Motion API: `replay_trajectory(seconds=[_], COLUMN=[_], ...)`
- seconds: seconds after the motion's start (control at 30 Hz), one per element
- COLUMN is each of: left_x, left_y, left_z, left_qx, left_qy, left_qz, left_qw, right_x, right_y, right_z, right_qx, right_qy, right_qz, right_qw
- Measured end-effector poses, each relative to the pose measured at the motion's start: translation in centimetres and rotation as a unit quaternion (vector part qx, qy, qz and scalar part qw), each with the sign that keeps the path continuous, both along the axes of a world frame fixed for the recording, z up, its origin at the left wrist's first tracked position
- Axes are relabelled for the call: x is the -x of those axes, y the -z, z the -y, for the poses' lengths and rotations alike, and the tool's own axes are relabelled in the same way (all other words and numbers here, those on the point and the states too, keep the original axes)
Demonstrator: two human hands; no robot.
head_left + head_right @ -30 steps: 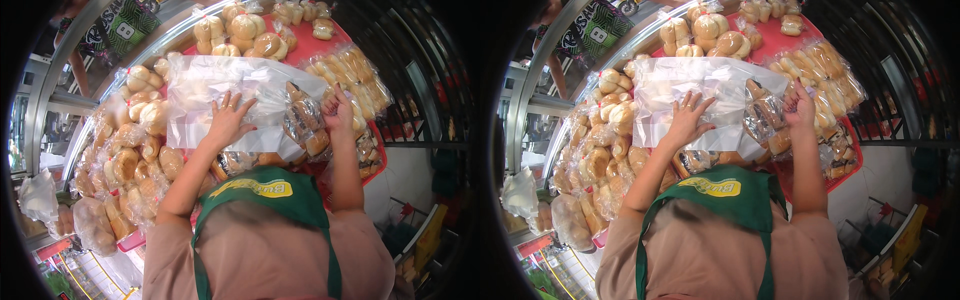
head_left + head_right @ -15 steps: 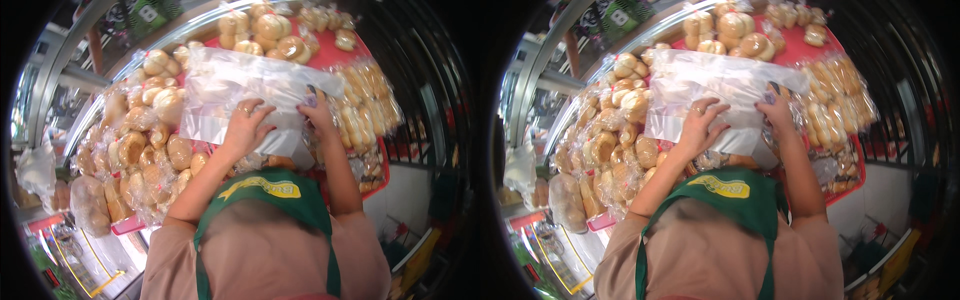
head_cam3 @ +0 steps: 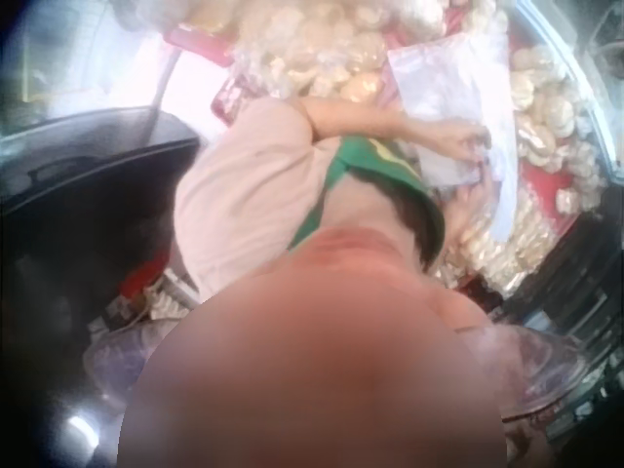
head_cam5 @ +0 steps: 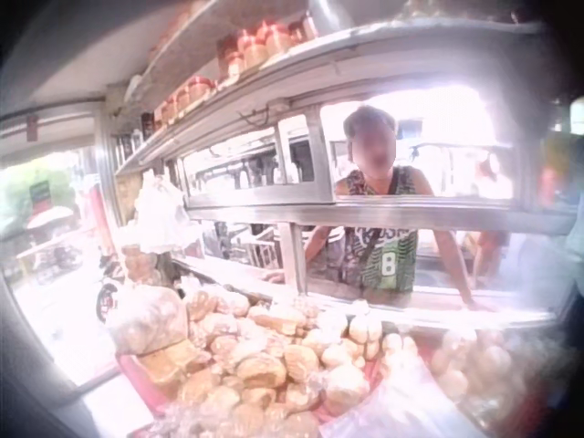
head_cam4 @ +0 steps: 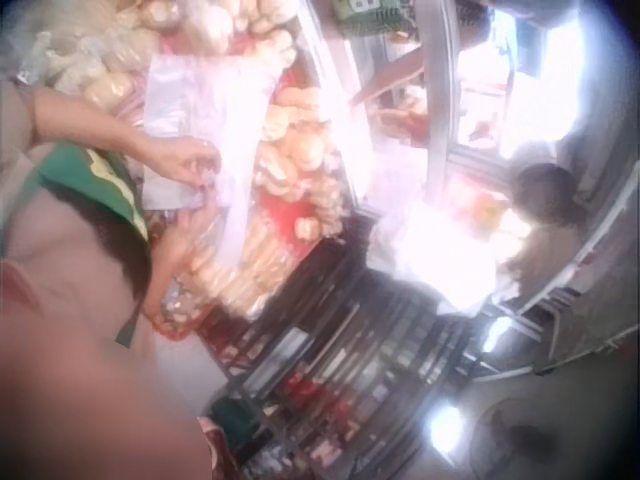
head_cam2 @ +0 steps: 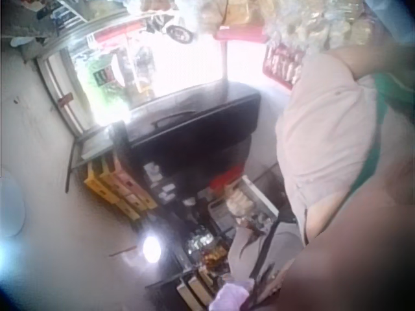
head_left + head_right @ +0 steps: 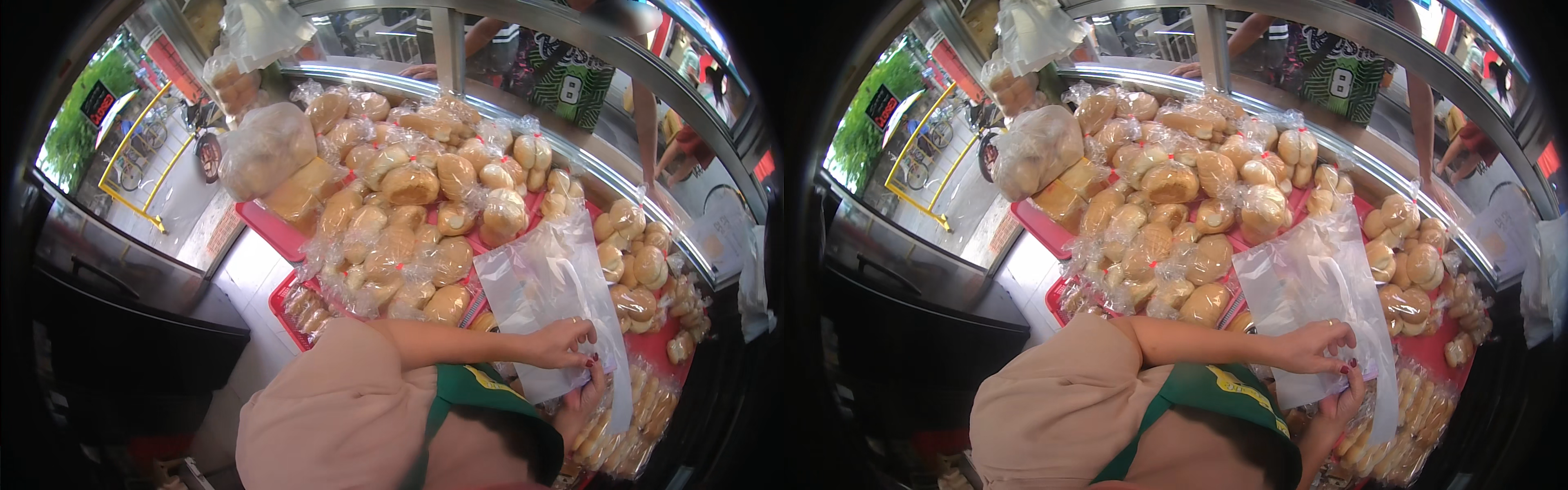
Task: The person packs various bread rolls into plastic bags at a bakery counter. They handle the rolls by hand, place them into bags, and hand the bags to customers. The person also receives cash and places it into a drawer.
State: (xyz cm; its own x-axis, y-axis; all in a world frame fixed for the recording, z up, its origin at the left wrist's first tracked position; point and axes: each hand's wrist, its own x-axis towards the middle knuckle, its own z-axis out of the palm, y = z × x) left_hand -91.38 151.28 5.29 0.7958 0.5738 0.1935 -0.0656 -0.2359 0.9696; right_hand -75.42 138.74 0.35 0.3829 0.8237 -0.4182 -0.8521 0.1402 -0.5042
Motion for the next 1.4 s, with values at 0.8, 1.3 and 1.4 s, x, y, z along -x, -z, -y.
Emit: replay_trajectory(seconds=[0.8, 1.3, 1.4], left_x=[-1.1, 0.0, 0.6], left_y=[1.3, -1.1, -1.4], left_z=[0.7, -2.1, -3.0], left_qx=[-0.127, -0.123, -0.117], left_qy=[-0.061, -0.098, -0.102], left_qz=[-0.069, -0.041, -0.079], left_qw=[0.988, 0.987, 0.985], right_x=[2.0, 3.9, 4.2], right_y=[-0.1, -5.0, -5.6], right_z=[-0.3, -5.0, -5.2], right_qx=[0.036, -0.035, -0.018], right_qy=[-0.008, -0.006, -0.042], right_qz=[0.310, 0.186, 0.125], right_qw=[0.950, 0.982, 0.991])
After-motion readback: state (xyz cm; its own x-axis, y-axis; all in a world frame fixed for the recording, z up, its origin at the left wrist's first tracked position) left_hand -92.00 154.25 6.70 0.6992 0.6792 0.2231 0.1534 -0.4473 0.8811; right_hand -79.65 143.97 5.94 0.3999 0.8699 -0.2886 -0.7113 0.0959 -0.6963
